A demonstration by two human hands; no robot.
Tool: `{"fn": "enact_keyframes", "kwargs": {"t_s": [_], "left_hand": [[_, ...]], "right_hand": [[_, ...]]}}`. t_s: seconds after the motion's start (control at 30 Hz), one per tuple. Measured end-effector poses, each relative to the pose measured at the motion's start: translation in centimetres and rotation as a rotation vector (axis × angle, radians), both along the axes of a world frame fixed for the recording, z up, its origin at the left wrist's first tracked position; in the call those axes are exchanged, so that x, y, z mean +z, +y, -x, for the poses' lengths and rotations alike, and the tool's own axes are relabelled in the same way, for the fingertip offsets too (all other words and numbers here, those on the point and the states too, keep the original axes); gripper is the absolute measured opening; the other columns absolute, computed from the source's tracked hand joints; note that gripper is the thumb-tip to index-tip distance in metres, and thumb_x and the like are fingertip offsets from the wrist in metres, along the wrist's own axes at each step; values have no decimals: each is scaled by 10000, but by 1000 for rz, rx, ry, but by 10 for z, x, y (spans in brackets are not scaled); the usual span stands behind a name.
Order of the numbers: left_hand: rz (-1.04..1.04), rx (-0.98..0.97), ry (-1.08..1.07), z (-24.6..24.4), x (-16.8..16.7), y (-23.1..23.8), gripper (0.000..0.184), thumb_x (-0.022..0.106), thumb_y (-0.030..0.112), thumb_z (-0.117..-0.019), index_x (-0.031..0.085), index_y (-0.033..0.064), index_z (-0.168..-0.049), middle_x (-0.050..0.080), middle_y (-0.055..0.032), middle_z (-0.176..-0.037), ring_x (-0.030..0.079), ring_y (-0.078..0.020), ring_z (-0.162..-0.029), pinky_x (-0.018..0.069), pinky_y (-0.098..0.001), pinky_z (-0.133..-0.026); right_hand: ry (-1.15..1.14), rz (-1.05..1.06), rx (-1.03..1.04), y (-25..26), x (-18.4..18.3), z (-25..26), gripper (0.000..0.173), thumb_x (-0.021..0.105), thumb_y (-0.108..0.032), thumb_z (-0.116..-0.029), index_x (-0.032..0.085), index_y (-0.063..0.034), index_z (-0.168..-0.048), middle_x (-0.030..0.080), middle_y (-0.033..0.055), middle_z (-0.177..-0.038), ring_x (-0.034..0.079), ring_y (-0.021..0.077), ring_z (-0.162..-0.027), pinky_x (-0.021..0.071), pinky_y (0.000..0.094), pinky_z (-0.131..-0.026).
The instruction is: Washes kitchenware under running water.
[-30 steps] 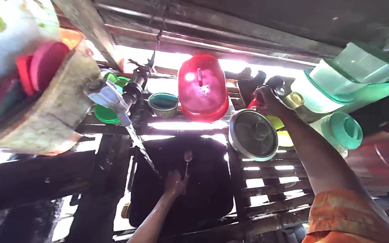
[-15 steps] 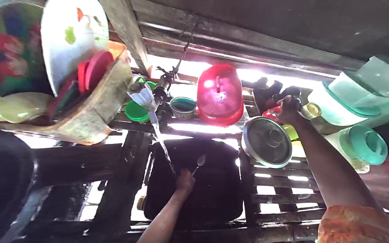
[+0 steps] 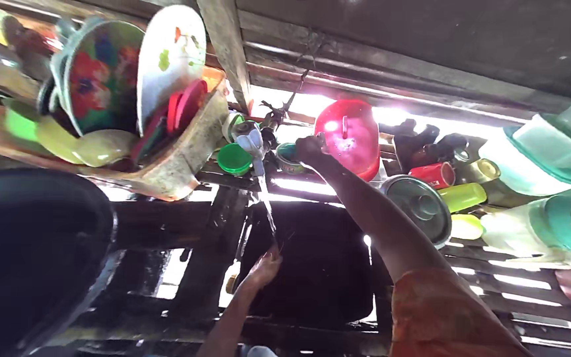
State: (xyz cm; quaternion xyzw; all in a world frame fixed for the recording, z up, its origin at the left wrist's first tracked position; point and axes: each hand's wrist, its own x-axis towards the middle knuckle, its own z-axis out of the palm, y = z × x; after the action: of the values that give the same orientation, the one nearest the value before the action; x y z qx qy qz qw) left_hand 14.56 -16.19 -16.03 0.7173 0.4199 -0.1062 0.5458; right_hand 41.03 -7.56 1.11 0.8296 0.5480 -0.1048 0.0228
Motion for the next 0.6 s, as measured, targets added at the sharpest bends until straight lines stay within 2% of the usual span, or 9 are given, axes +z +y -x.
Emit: {"fn": "enact_keyframes", "kwargs": {"t_s": [0.03,0.07,0.1,0.13,0.23,0.3,0.37,0.43,0.6], "left_hand": [[48,159,-79,5,8,-5,360,389,185,-1105,432,-22,-1397,613,-183,-1078,634,-261,-920,539,-435,-817],[119,315,-174,10,14,-11,265,362,166,-1112,399,-10,-1306,534,-95,-856,572,-180,-678,523,-346,-631],[201,464,-277,14,21,-16,208,345,165,-1119,367,16,-1262,468,-32,-746,507,-127,-547,490,-293,-524],[271,579,-373,18,29,-19,229,339,176,-1126,355,27,-1299,451,-6,-712,481,-106,-500,480,-276,-483],[355,673,-536,25,43,-24,308,301,168,-1124,379,51,-1398,450,9,-688,469,-98,-470,475,-272,-445],[335,611,-524,23,49,-23,288,292,180,-1126,420,63,-1357,449,11,-683,447,-95,-465,444,-261,-420],[284,536,-474,20,56,-24,298,331,210,-1127,442,58,-1358,496,-11,-720,479,-106,-495,453,-270,-436],[250,482,-475,17,52,-24,285,345,236,-1129,470,57,-1312,484,4,-688,471,-94,-487,438,-256,-427],[308,534,-608,10,33,-30,239,302,225,-1129,473,62,-1162,434,32,-639,407,-63,-425,389,-217,-374]], "right_hand": [[15,-9,-17,3,2,-1,359,684,-221,-964,672,-11,-1255,658,236,-1286,567,419,-1274,260,651,-1163],[-20,-76,-11,0,-1,-4,299,660,-203,-967,698,-30,-1208,685,212,-1240,602,396,-1226,294,620,-1149],[-68,-214,5,-9,-7,-5,274,635,-202,-975,719,-28,-1170,703,206,-1201,626,389,-1187,331,596,-1133],[-113,-384,9,-22,-12,-1,290,629,-209,-971,725,-7,-1157,706,218,-1186,633,398,-1167,373,582,-1098],[40,-616,-108,-85,-20,55,477,697,-297,-953,629,8,-1314,639,230,-1324,597,401,-1253,422,586,-1082],[210,-664,-28,-122,-59,104,395,743,-231,-914,651,-26,-1240,671,201,-1178,668,373,-1079,547,564,-917],[278,-540,199,-140,-106,132,293,664,-185,-967,689,-69,-1234,686,166,-1170,683,326,-1067,570,490,-916],[211,-586,367,-138,-133,131,221,637,-97,-972,733,-72,-1170,709,151,-1091,713,305,-977,610,452,-831],[230,-576,102,-114,-124,127,239,689,-38,-925,743,-55,-1157,672,187,-1142,679,343,-1045,590,494,-857]]}}
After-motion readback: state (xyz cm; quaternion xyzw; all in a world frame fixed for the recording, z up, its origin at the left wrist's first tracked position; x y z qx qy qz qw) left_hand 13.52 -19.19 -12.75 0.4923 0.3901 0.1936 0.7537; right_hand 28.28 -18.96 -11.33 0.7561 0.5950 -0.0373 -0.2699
